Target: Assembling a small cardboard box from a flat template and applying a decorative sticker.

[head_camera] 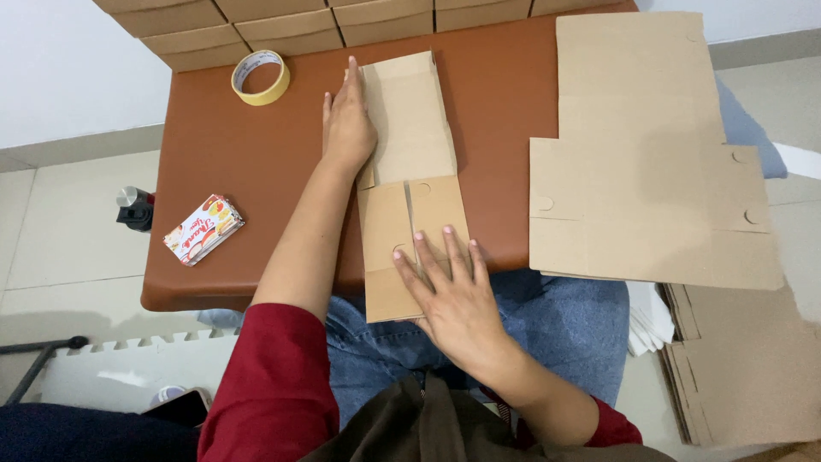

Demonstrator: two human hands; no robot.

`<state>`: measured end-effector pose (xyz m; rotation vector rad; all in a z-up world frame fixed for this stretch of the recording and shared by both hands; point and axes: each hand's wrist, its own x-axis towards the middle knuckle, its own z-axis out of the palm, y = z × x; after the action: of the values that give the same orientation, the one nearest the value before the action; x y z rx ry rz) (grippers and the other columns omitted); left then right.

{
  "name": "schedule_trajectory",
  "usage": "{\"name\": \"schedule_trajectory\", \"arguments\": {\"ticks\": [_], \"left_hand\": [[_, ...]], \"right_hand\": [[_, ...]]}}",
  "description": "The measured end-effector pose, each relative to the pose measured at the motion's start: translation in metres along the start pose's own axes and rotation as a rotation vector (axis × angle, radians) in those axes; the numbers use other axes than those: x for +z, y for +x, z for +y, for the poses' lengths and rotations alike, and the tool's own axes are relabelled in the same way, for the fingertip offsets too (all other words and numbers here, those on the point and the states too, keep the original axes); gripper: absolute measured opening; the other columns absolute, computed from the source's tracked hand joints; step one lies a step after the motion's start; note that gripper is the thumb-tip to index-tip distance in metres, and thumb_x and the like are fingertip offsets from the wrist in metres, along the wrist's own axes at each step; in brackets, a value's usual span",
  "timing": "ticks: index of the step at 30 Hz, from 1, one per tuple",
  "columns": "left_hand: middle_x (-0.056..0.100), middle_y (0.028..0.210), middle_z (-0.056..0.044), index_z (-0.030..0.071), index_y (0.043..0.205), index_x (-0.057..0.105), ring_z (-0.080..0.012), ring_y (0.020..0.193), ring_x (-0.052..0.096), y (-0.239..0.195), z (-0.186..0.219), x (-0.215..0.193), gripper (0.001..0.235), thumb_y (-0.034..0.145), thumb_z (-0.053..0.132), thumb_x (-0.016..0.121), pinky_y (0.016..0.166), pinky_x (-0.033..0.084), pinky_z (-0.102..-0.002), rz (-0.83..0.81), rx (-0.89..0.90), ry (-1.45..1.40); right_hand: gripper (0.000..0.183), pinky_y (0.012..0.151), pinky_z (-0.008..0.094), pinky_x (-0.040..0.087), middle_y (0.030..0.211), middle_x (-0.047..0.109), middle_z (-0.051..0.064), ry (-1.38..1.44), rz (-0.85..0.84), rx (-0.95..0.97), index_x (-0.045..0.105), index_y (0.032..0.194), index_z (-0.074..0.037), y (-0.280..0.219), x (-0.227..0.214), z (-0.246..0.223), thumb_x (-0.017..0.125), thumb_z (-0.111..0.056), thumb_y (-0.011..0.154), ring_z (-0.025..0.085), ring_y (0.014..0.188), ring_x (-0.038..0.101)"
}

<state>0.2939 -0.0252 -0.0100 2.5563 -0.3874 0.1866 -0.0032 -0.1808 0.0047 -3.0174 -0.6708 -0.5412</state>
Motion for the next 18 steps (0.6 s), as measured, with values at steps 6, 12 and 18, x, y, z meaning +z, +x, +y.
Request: {"name": "schedule_trajectory", "arguments": {"ticks": [6, 12, 18], "left_hand": [[0.039, 0.154, -0.029, 0.006, 0.159, 0.015, -0.0341, 0.146, 0.032, 0.034, -0.023, 0.002, 0.082, 0.082, -0.006, 0.041, 0.122, 0.017, -0.045, -0.105, 0.007, 0.250], [0.046, 0.136, -0.019, 0.017, 0.147, 0.053, -0.0419, 0.120, 0.041, 0.058, -0.033, 0.003, 0.059, 0.090, 0.003, 0.044, 0.095, 0.035, -0.057, 0.020, 0.074, 0.328], [0.048, 0.122, -0.020, 0.011, 0.124, 0.062, -0.0417, 0.111, 0.042, 0.068, -0.059, -0.020, 0.030, 0.094, 0.015, 0.058, 0.090, 0.039, -0.054, -0.041, -0.015, 0.295]], "right_hand": [[0.109, 0.115, 0.062, 0.027, 0.161, 0.036, 0.012, -0.034, -0.019, -0.008, 0.034, 0.157, -0.025, 0.001, -0.001, 0.000, 0.078, -0.059, 0.064, 0.047, 0.147, 0.029], [0.069, 0.117, 0.066, 0.022, 0.161, 0.035, 0.015, 0.082, 0.017, -0.044, 0.036, 0.156, -0.022, -0.004, 0.005, 0.003, 0.053, -0.023, 0.090, 0.052, 0.148, 0.025], [0.056, 0.116, 0.059, 0.032, 0.154, 0.045, 0.018, 0.050, 0.056, -0.253, 0.043, 0.152, -0.020, -0.007, -0.005, 0.030, 0.047, -0.018, 0.096, 0.049, 0.141, 0.040]]}}
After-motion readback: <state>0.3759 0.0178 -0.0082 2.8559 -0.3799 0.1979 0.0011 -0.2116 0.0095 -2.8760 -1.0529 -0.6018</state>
